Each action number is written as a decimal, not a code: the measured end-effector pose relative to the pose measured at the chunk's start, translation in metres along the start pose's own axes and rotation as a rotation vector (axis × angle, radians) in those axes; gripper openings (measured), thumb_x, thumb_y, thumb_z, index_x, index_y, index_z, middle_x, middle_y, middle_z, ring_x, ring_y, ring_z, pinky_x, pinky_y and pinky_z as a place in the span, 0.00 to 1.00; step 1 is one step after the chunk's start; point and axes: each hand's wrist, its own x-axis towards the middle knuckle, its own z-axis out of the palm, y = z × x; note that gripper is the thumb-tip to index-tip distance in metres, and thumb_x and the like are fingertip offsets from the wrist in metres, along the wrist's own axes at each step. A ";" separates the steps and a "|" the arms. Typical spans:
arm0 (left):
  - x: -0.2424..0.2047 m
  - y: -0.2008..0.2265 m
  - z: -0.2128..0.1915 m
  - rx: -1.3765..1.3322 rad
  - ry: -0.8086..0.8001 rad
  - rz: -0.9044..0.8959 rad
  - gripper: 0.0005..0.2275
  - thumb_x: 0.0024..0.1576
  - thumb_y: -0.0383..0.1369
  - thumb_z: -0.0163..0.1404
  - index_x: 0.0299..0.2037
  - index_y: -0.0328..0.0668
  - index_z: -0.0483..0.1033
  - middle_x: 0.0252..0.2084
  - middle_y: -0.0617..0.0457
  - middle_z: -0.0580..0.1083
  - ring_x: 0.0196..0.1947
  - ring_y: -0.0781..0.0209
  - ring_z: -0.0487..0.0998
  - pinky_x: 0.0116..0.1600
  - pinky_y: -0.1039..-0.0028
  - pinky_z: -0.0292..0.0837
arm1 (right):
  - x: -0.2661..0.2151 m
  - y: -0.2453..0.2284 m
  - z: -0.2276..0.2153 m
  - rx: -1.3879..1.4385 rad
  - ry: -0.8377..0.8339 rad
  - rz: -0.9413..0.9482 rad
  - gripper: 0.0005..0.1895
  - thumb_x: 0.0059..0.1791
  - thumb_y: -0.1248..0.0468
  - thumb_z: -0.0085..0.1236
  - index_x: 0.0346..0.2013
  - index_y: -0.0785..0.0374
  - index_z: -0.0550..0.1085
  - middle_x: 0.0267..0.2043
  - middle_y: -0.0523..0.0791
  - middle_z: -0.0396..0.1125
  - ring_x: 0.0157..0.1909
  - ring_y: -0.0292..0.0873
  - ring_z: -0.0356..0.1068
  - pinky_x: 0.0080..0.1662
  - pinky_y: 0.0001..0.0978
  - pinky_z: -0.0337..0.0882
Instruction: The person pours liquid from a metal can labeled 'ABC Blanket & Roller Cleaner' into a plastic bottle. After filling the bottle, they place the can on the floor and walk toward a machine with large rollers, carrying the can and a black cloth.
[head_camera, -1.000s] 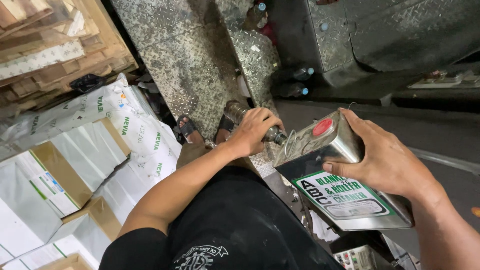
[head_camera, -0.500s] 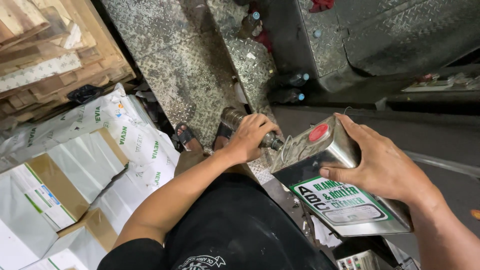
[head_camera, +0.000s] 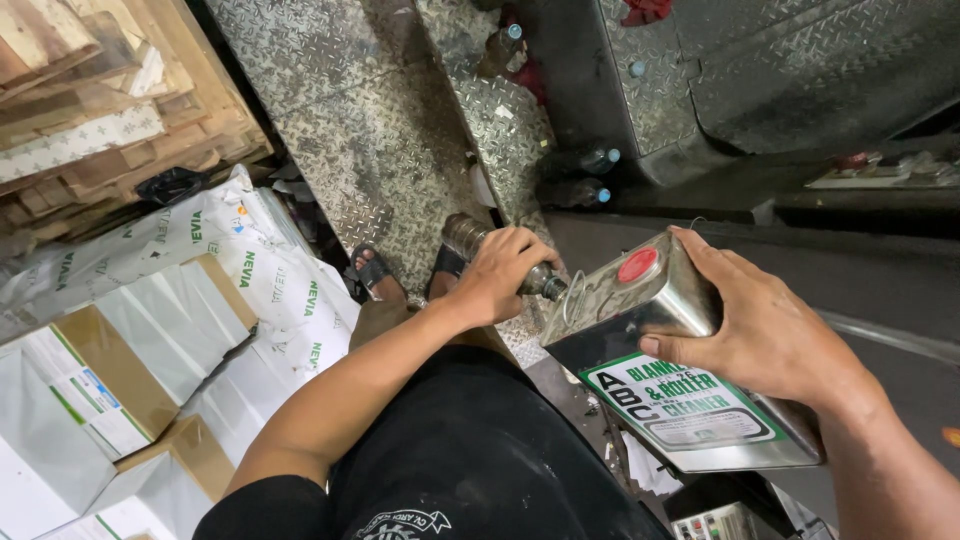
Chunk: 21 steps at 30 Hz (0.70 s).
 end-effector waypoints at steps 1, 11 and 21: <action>0.000 -0.002 0.001 0.002 0.005 0.005 0.30 0.34 0.14 0.53 0.51 0.44 0.74 0.48 0.51 0.68 0.56 0.49 0.68 0.65 0.58 0.60 | 0.000 0.000 0.000 0.001 0.008 -0.013 0.68 0.28 0.42 0.78 0.75 0.56 0.54 0.63 0.56 0.64 0.61 0.54 0.69 0.59 0.45 0.69; 0.004 0.000 -0.002 0.029 -0.008 0.007 0.29 0.34 0.15 0.53 0.50 0.44 0.74 0.47 0.51 0.68 0.55 0.49 0.68 0.66 0.59 0.59 | 0.004 0.005 0.000 0.008 0.000 -0.012 0.69 0.28 0.42 0.77 0.77 0.54 0.53 0.64 0.55 0.64 0.62 0.54 0.68 0.59 0.45 0.68; 0.003 -0.002 0.002 0.010 -0.022 -0.002 0.30 0.34 0.13 0.51 0.52 0.43 0.73 0.47 0.50 0.67 0.55 0.49 0.67 0.64 0.58 0.59 | 0.008 0.008 0.003 0.008 -0.014 -0.002 0.70 0.27 0.41 0.77 0.77 0.57 0.53 0.64 0.56 0.63 0.62 0.55 0.68 0.59 0.46 0.69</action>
